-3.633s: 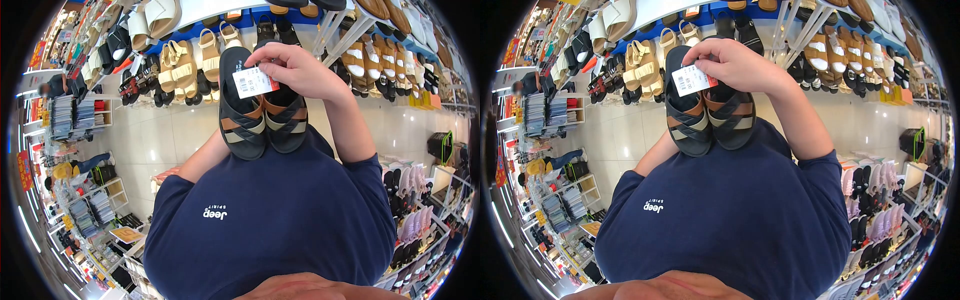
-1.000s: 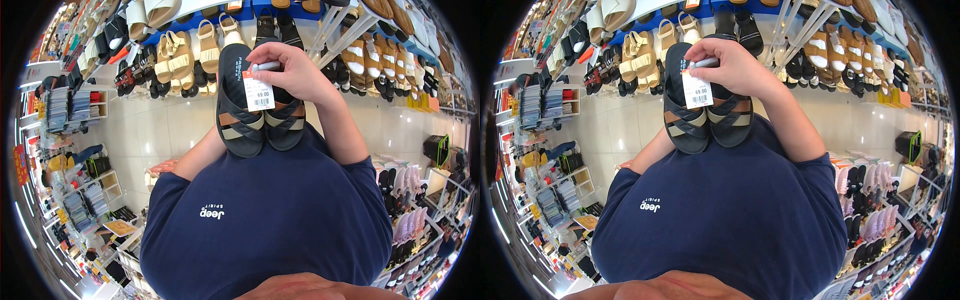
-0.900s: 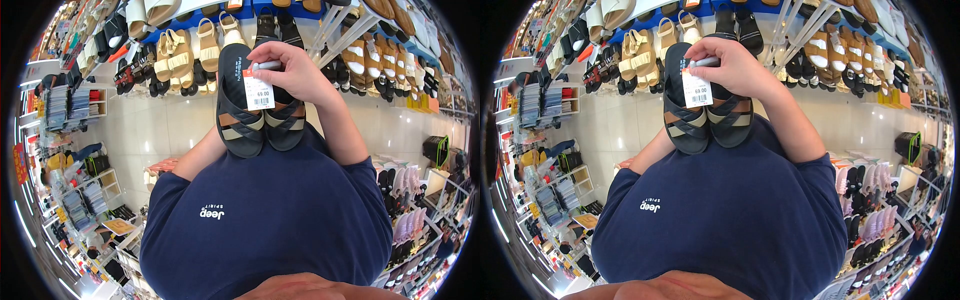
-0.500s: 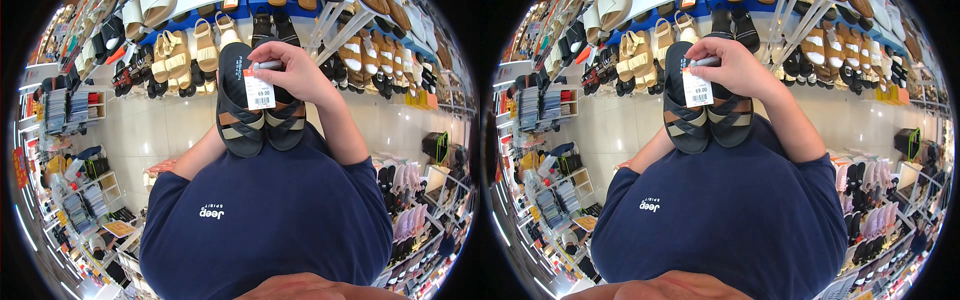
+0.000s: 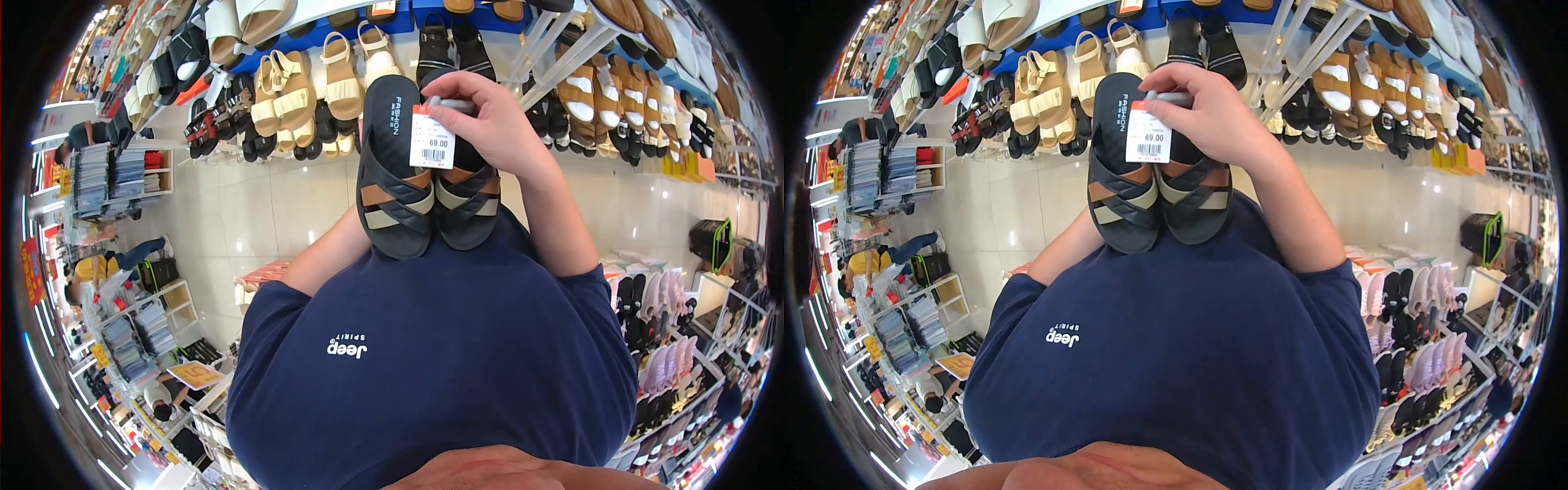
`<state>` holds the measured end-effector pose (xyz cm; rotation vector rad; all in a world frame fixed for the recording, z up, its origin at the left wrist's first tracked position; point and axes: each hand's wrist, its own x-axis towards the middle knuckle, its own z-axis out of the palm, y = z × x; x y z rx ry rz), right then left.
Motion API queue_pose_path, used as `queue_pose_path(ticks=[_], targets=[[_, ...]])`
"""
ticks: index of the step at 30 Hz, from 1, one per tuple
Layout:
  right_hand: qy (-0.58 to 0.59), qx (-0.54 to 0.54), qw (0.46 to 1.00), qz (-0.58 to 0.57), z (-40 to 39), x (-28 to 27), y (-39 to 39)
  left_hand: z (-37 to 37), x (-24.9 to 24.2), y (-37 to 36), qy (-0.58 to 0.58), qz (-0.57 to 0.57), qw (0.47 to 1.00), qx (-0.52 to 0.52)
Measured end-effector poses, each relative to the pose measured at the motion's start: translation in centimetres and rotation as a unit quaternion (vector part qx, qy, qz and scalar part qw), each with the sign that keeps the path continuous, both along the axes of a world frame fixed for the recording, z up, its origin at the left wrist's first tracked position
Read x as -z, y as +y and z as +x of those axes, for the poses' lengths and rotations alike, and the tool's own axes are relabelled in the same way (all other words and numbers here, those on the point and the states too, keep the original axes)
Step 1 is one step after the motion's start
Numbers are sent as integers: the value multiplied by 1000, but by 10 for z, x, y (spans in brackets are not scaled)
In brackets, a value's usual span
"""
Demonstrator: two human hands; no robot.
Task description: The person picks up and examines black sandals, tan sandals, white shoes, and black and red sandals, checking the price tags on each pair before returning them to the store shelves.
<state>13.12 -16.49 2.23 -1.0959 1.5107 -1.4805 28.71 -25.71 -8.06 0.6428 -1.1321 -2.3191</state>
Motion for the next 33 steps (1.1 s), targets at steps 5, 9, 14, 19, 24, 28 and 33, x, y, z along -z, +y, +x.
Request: queue_pose_path(ticks=[5,9,14,19,24,28,33], targets=[[129,167,977,-18,5,12,-9,6,6,-22,228,228,945,46],[263,208,940,-61,18,-3,-11,12,23,-52,231,351,905,62],[330,89,938,-54,50,-42,-21,9,9,-83,237,452,859,40],[411,-11,910,63,74,-55,-41,8,-7,-99,213,430,871,107],[435,-53,886,154,93,-47,-65,21,-25,-115,179,399,882,174],[379,-31,911,158,101,-32,-89,37,5,-133,219,388,867,224],[155,21,959,238,105,-41,-107,53,-13,-148,142,385,890,198]])
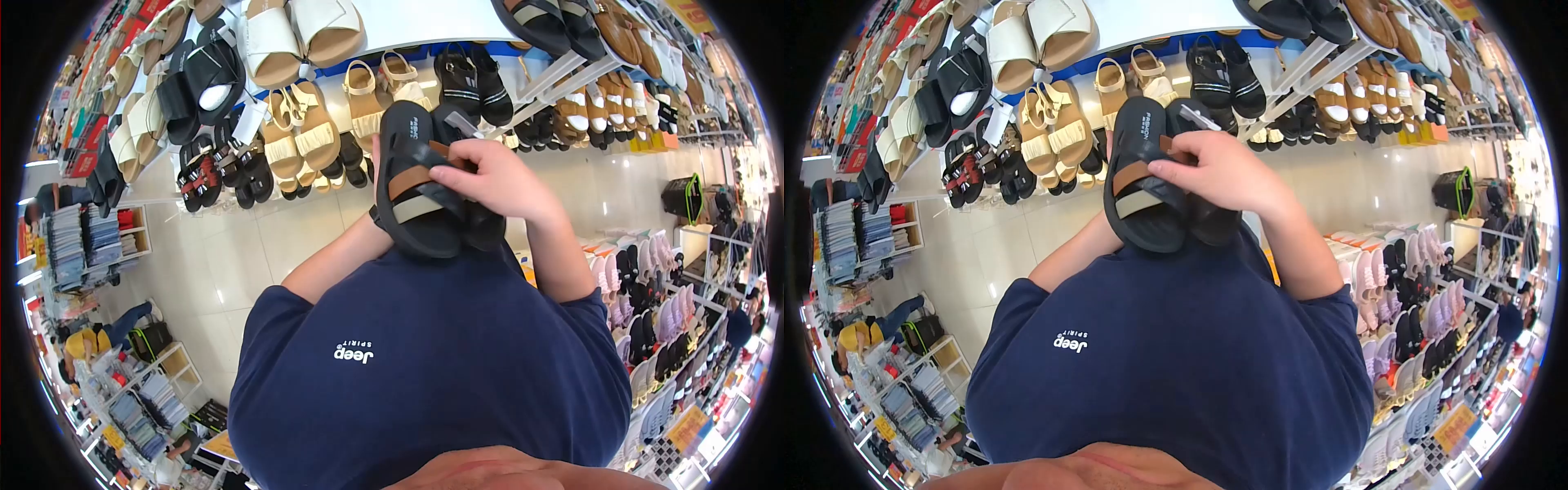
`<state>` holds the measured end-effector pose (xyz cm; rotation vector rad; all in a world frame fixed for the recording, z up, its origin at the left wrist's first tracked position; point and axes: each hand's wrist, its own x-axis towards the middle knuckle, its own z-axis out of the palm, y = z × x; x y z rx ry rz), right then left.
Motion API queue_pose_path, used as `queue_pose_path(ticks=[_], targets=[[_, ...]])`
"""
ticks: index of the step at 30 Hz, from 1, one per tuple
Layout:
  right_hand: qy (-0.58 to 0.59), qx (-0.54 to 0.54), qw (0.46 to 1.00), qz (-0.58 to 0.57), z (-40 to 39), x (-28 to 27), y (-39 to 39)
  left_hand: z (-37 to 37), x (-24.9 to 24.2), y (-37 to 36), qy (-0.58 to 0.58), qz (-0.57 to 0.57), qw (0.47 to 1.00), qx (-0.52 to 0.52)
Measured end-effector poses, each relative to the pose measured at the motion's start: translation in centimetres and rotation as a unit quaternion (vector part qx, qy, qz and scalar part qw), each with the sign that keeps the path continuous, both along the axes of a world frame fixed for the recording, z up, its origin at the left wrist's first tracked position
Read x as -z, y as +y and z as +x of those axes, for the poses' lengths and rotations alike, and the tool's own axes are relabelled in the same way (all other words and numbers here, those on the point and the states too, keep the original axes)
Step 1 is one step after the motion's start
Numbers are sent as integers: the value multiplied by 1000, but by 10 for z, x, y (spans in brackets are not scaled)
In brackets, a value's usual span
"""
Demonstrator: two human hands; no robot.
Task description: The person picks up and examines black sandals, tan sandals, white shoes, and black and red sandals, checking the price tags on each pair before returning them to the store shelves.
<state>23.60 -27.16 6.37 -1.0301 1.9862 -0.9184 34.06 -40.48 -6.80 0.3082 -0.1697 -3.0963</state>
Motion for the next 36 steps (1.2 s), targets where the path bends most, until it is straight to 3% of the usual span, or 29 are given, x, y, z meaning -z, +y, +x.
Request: queue_pose_path(ticks=[1,3,5,7,8,9,11,14,17,21,23,26,29,32,36], targets=[[-77,14,997,20,-6,-2,1,2,-10,-1,-42,-11,999,0],[-205,44,977,-42,-20,-2,4,3,-6,-8,23,18,1000,7],[-379,91,916,-99,-35,0,11,1,-6,-3,-65,-51,993,-83],[-349,168,876,-289,-18,5,24,4,-16,-1,-49,-30,995,-77],[-383,135,859,-312,-24,22,30,3,-16,-1,-43,-65,994,-76],[-550,171,748,-331,-32,30,42,3,-16,0,-37,-100,991,-75],[-637,211,659,-341,-42,42,41,3,-21,-3,-20,-70,997,-24],[-511,141,753,-390,-53,64,46,1,-24,-3,-9,-34,999,6],[-433,127,809,-377,-81,109,42,-2,-27,-4,-33,-12,999,15],[-536,73,732,-413,-83,105,39,0,-32,-5,-28,-24,998,43],[-571,53,698,-429,-72,72,38,1,-30,-5,20,-22,998,57],[-614,134,668,-397,-75,74,45,8,-21,-6,106,-20,991,80],[-638,61,607,-470,-117,166,54,6,-25,-2,159,-72,981,87],[-567,207,670,-432,-88,106,46,2,-36,1,169,-85,977,95],[-589,142,679,-414,-83,86,49,-2,-32,1,176,-56,976,114]])
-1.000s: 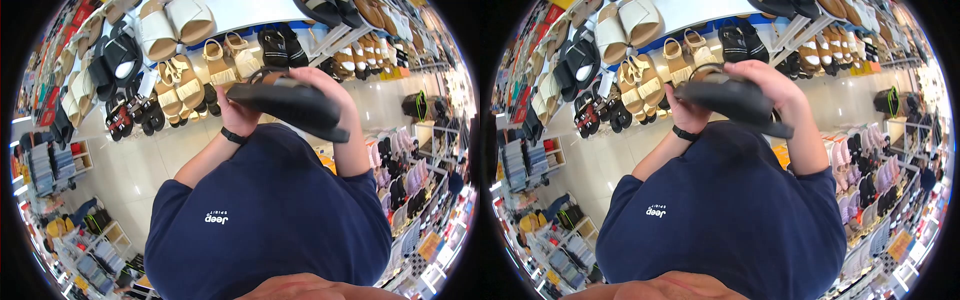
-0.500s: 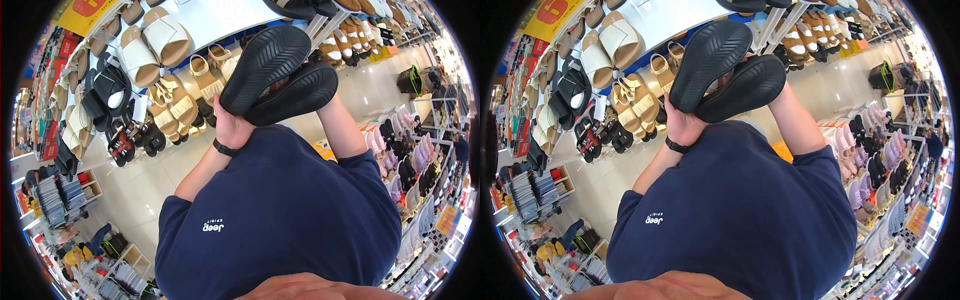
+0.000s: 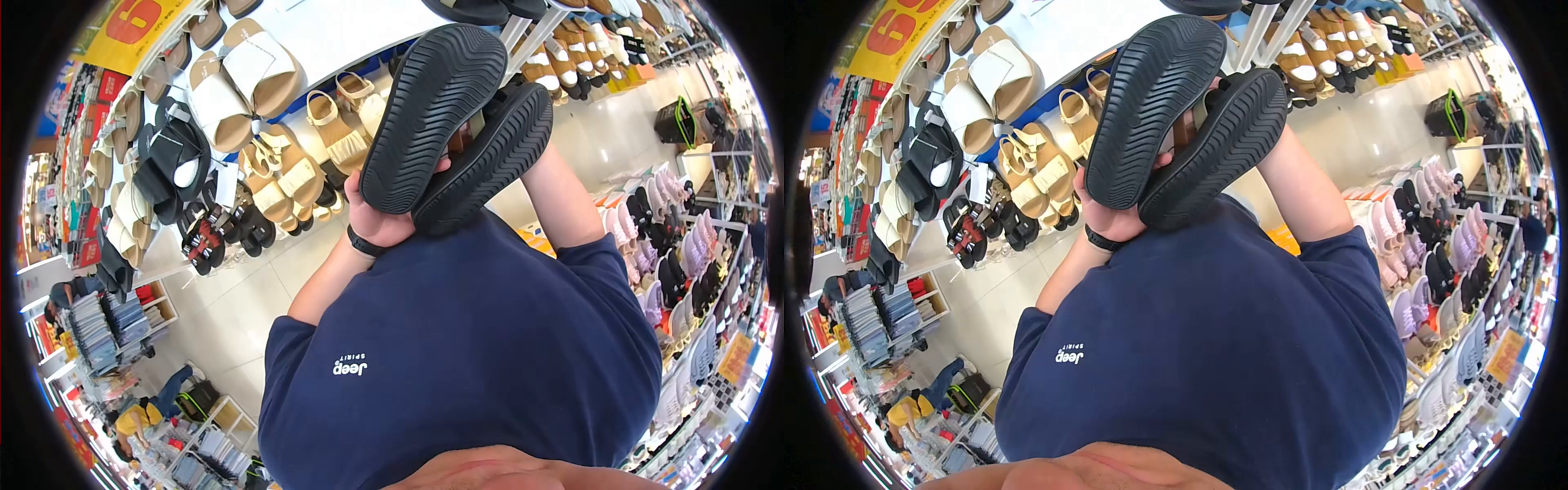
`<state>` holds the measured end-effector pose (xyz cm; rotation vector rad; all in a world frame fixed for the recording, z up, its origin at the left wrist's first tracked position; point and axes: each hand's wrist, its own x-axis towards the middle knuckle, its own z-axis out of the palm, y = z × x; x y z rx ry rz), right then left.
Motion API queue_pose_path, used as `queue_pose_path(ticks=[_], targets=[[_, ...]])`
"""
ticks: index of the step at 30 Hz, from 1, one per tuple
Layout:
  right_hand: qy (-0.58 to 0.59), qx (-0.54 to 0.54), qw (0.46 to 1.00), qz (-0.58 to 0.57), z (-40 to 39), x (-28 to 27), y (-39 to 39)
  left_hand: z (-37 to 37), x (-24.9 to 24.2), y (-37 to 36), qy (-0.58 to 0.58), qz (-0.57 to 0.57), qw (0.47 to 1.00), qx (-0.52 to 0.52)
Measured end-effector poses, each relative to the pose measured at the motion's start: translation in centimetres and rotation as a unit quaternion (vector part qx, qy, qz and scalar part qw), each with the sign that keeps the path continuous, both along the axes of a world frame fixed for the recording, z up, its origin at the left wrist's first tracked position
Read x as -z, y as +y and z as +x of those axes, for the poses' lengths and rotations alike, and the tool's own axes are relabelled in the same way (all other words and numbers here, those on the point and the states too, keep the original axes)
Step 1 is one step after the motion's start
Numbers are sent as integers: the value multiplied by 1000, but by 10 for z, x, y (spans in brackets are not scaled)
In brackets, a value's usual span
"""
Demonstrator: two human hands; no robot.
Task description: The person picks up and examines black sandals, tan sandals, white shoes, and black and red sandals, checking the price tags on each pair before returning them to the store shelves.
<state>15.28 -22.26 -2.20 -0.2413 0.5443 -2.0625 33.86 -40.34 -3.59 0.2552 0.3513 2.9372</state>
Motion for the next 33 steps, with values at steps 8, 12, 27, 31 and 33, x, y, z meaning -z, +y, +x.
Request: queue_pose_path(ticks=[8,12,27,31,33], targets=[[26,49,998,25,-4,7,10,1,3,7,-27,41,999,6],[-1,-53,997,-53,6,-9,9,3,4,8,14,75,996,36],[207,-114,971,24,24,-49,9,17,13,7,-51,147,988,4],[412,-61,862,288,45,-122,-5,15,9,7,-98,109,989,-19],[399,-140,860,286,51,-149,-7,7,9,6,-156,82,981,-77]])
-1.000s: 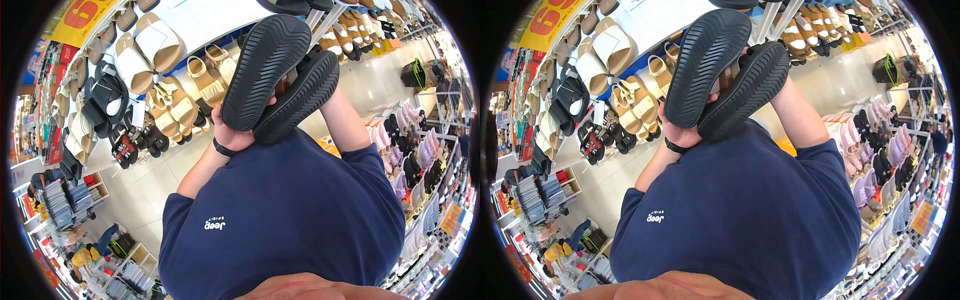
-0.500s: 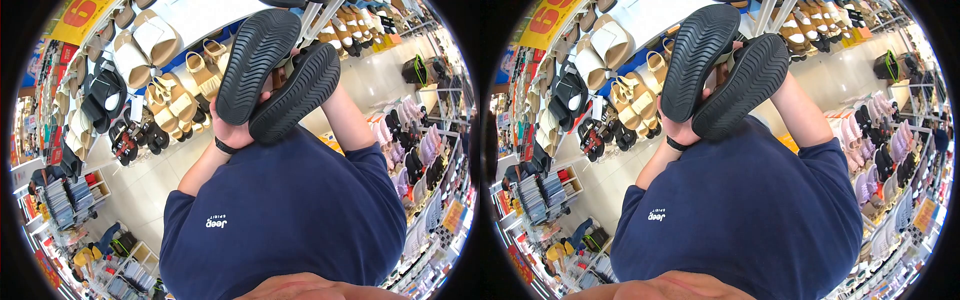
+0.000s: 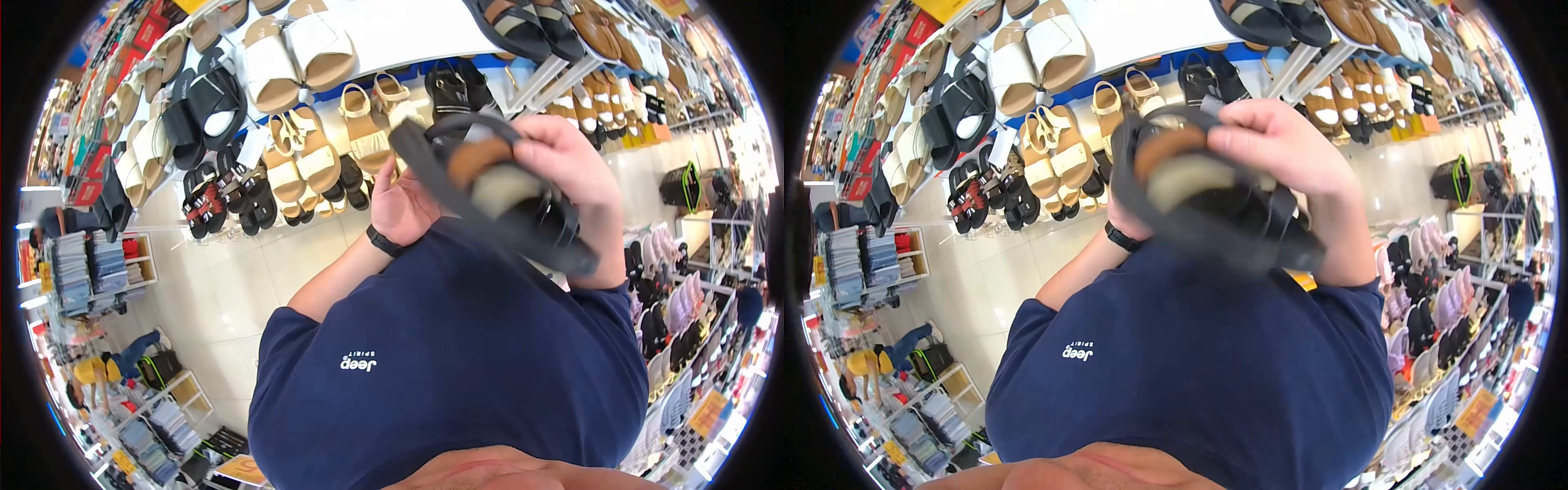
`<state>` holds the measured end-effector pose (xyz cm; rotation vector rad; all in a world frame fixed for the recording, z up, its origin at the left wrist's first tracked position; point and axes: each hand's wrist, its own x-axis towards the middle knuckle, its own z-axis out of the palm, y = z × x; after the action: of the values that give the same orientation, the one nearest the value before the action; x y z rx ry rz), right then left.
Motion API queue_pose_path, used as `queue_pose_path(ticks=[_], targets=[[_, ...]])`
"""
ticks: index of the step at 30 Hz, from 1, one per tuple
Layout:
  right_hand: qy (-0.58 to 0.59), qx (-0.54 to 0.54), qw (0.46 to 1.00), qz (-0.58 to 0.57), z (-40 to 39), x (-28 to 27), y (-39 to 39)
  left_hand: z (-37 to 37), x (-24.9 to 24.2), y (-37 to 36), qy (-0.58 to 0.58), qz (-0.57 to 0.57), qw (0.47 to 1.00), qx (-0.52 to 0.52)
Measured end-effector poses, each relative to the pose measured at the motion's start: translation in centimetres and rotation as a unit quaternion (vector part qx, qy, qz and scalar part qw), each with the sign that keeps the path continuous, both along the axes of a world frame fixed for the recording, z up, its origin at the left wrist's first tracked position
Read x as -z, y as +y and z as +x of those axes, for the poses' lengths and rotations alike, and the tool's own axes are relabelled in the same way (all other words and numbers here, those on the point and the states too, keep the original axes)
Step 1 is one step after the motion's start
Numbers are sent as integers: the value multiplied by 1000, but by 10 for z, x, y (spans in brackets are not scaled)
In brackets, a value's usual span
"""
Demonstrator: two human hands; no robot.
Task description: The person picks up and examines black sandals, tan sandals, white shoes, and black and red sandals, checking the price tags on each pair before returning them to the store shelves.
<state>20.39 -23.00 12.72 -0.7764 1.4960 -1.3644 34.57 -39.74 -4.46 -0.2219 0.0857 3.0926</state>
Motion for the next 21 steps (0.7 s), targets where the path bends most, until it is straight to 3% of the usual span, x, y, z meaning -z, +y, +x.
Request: queue_pose_path(ticks=[2,3,6,8,10,12,21], targets=[[318,-99,942,-37,2,-24,-1,4,-18,-2,9,-128,992,17],[377,-81,921,-55,11,-33,-9,1,0,-3,-12,-28,999,11],[598,-34,792,-116,-2,-38,-30,1,14,-4,11,22,1000,-10],[539,22,840,-56,-11,-44,-46,5,23,-8,-107,21,994,-7],[519,27,854,-24,-30,-45,-67,5,26,-9,-158,36,987,-13],[617,10,786,-12,-57,-39,-91,7,32,-10,-173,48,984,-10],[674,-29,735,75,-95,-42,-164,9,38,-15,-208,39,977,-26]])
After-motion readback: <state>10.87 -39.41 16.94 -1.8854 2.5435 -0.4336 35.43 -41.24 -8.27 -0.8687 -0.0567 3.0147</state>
